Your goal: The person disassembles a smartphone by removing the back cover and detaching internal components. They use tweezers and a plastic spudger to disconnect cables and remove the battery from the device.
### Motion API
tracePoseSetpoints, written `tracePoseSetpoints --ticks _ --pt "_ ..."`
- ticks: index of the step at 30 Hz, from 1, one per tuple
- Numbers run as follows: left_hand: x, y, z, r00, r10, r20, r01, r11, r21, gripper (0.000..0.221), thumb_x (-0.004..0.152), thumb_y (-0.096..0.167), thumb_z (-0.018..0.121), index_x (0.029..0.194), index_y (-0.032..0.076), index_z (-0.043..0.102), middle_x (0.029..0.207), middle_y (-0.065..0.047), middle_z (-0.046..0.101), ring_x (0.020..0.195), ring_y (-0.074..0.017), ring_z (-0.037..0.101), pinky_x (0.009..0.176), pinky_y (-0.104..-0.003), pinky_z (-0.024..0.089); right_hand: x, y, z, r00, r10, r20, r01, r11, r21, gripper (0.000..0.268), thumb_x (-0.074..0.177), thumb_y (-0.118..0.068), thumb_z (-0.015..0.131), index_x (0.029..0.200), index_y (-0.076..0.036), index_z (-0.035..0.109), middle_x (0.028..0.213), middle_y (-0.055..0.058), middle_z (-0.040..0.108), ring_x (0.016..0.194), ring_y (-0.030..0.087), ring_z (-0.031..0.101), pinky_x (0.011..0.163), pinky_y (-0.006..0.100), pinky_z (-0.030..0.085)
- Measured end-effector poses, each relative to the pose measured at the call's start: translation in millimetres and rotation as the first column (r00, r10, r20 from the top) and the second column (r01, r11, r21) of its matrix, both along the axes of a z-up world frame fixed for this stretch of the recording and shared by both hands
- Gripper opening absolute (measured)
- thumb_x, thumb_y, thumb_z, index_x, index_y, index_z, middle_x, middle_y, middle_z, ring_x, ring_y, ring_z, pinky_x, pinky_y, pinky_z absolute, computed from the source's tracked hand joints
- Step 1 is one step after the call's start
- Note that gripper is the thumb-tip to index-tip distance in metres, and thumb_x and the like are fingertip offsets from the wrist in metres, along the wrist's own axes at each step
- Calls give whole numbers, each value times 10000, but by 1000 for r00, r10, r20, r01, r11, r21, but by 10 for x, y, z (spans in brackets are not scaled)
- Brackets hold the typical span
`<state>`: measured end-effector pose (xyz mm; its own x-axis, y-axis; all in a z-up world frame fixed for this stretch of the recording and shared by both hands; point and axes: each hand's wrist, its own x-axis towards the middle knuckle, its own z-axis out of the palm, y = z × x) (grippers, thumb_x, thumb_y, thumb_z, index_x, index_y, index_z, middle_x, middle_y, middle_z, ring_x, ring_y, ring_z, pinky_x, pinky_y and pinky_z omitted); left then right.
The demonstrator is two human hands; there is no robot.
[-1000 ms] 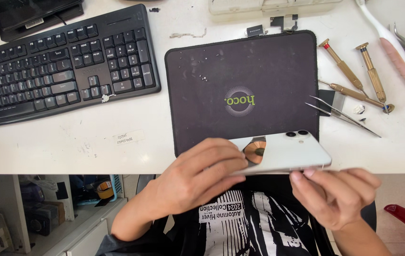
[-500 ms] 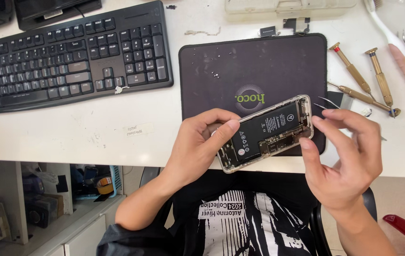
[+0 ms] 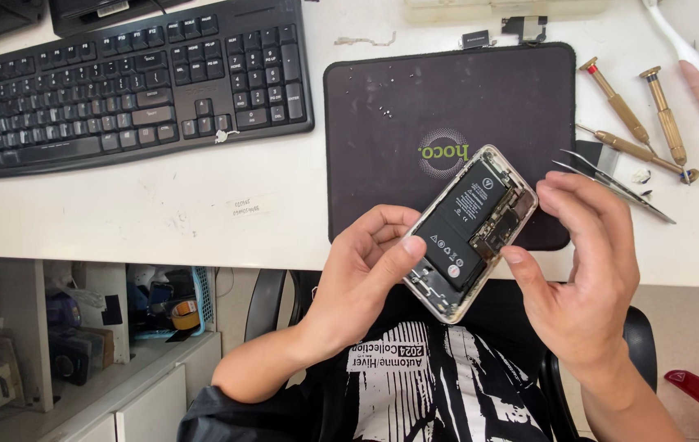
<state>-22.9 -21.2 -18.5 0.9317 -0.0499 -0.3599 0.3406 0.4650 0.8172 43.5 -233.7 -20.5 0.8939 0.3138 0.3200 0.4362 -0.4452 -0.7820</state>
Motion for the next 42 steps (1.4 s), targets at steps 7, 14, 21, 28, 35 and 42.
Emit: tracePoseSetpoints --ticks 7,14,21,28,35,42 --pt "-142 -124 -6 998 57 5 -56 994 -97 324 1060 107 551 1322 -65 466 1221 -131 624 1094 -120 636 942 -284 557 -49 -82 161 992 122 -7 -123 991 -57 490 860 -304 807 1227 -18 654 1334 146 611 1265 303 643 1092 392 561" --pt "-247 -249 -161 984 178 -21 -180 977 -113 358 1085 71 529 1399 -60 419 1225 -138 597 992 -134 571 820 -255 479 64 -458 92 989 -52 141 97 938 -332 311 942 -67 836 1212 14 704 1245 146 693 1178 265 666 1019 350 549" --pt "-267 -448 -83 989 146 23 -143 982 -122 393 1033 -12 510 1399 -52 371 1337 -148 534 1225 -170 576 1054 -323 511 148 -721 -191 974 -129 184 183 931 -315 239 1014 6 804 1238 -8 721 1236 110 674 1144 242 633 1015 317 513" --pt "-178 -376 105 990 -88 109 68 983 170 711 966 -71 576 1577 -74 213 1433 -164 492 1320 -206 566 1127 -355 527 337 -757 -213 935 -13 353 209 827 -521 260 952 -52 876 1185 -52 762 1126 72 668 1047 248 548 957 333 491" --pt "11 -352 134 922 -343 179 22 508 861 774 884 -14 753 1534 -89 340 1244 -180 587 918 -221 677 818 -314 607 447 -660 -213 937 52 346 147 839 -524 248 928 -20 864 1152 -28 761 1066 61 664 1009 246 563 910 339 489" --pt "188 -322 148 887 -445 126 63 387 920 711 916 70 757 1486 -125 379 1232 -224 552 905 -285 645 753 -373 563 322 -683 -121 962 56 268 26 955 -295 230 916 76 800 1124 29 713 1088 142 658 891 248 682 762 309 559"
